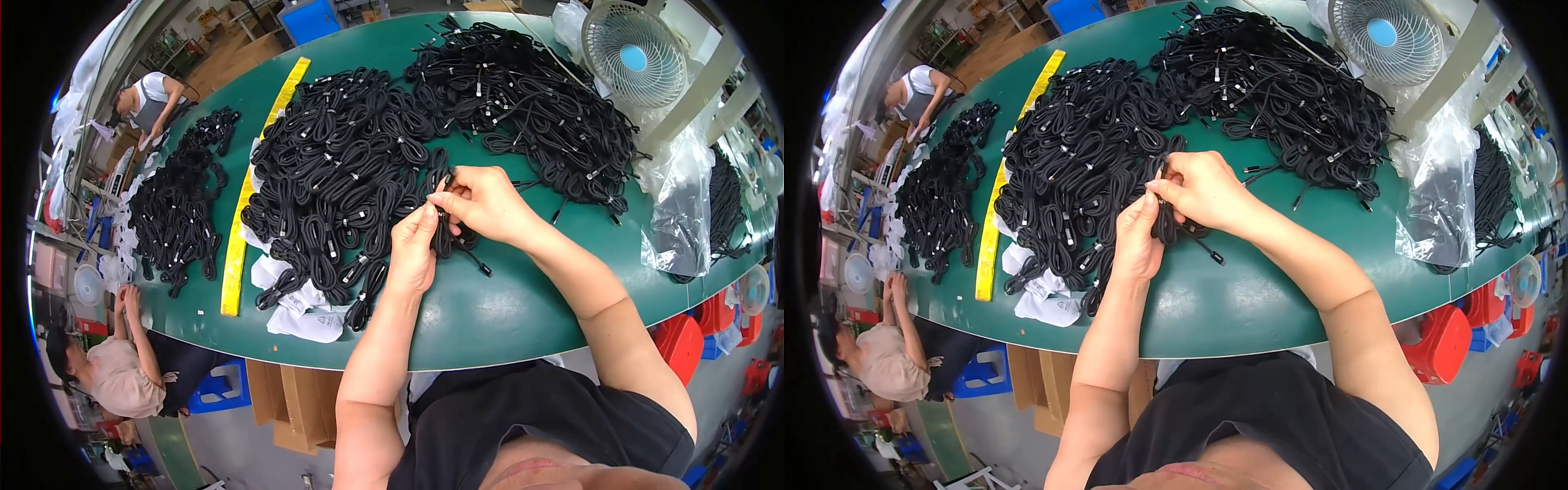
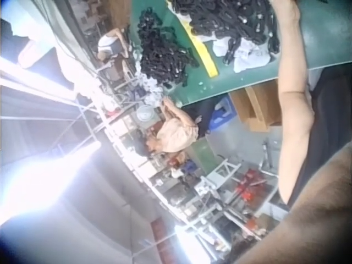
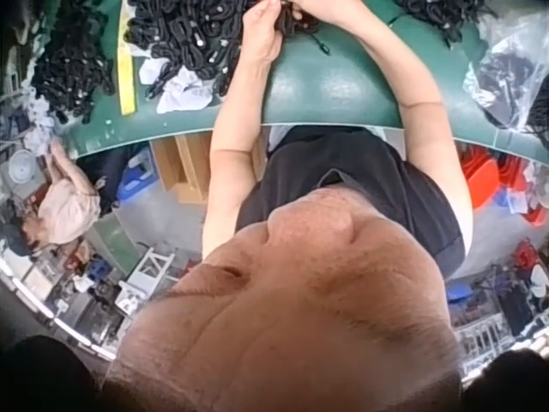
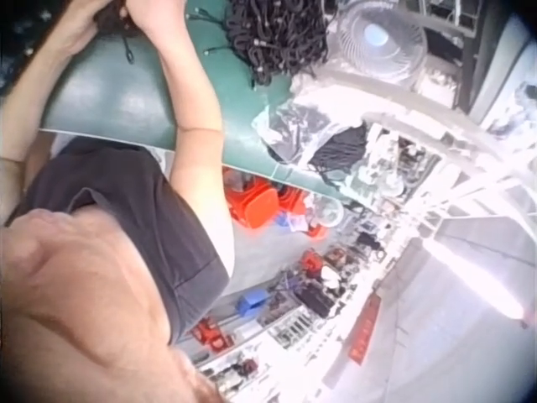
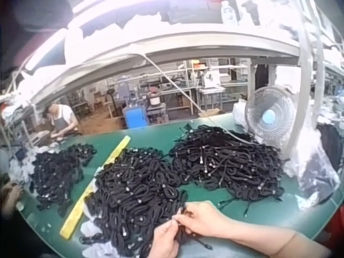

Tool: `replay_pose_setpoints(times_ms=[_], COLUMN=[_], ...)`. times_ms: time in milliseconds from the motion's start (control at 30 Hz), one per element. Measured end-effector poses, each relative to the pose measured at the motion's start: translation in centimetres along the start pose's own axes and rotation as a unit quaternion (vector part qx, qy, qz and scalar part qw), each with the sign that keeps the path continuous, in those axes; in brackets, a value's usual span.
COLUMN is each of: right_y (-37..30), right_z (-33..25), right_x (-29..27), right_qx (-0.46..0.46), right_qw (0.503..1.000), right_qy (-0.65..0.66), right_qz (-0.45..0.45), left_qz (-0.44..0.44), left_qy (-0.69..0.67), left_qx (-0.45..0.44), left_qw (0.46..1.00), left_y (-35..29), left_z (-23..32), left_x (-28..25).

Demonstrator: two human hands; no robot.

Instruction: Bundling and securing black power cables with ties at a factory workbench.

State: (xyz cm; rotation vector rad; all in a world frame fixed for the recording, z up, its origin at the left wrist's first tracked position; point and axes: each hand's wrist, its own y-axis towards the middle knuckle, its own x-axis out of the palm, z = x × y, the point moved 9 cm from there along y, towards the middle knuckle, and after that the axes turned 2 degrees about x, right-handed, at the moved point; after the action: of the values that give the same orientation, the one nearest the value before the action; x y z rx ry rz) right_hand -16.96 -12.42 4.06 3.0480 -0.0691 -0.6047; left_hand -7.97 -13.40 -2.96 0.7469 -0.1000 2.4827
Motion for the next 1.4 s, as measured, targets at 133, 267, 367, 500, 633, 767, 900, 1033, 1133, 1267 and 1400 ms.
replay_pose_setpoints(times_ms=[133, 267, 367, 500, 633, 767, 900, 1033, 1133, 1267, 1400], right_y=[-0.4, -0.4, 0.0, -0.7, -1.4, -1.3, -1.9, -3.4, -3.5, -3.2, -3.2], right_z=[-1.0, -1.0, -1.4, -2.0, -2.2, -3.2, -2.5, -3.6, -3.6, -3.3, -2.8], right_x=[-1.3, 0.8, 1.0, -0.5, 0.1, 0.4, 1.5, 3.8, 3.7, 4.0, 3.8], right_qx=[-0.030, -0.099, -0.047, -0.079, -0.235, -0.198, -0.147, -0.240, -0.250, -0.205, -0.185], right_qw=[0.994, 0.989, 0.999, 0.995, 0.940, 0.957, 0.962, 0.937, 0.931, 0.959, 0.967], right_qy=[0.082, -0.105, -0.012, 0.017, -0.220, -0.141, -0.210, -0.229, -0.242, -0.165, -0.093], right_qz=[0.072, 0.017, 0.006, 0.061, 0.115, 0.156, 0.096, 0.108, 0.113, 0.106, 0.149], left_qz=[0.024, 0.015, 0.017, -0.027, 0.059, -0.011, 0.093, 0.065, 0.044, 0.041, -0.016], left_qy=[0.009, 0.008, -0.024, -0.044, -0.064, -0.071, -0.095, -0.104, -0.103, -0.105, -0.066], left_qx=[-0.003, -0.001, -0.005, -0.006, -0.060, 0.029, 0.081, 0.113, 0.111, 0.099, 0.099], left_qw=[1.000, 1.000, 1.000, 0.999, 0.994, 0.997, 0.988, 0.986, 0.988, 0.989, 0.993], left_y=[-0.1, -0.2, -0.3, 0.4, -0.1, -1.0, -0.2, -1.1, -0.7, -0.2, 0.0], left_z=[-0.2, 0.2, 0.6, 0.5, -1.8, 1.8, 2.9, 4.8, 4.8, 4.3, 3.1], left_x=[-0.6, -0.4, -1.2, 0.1, -1.6, -1.1, -3.6, -1.9, -1.6, -3.5, -2.0])
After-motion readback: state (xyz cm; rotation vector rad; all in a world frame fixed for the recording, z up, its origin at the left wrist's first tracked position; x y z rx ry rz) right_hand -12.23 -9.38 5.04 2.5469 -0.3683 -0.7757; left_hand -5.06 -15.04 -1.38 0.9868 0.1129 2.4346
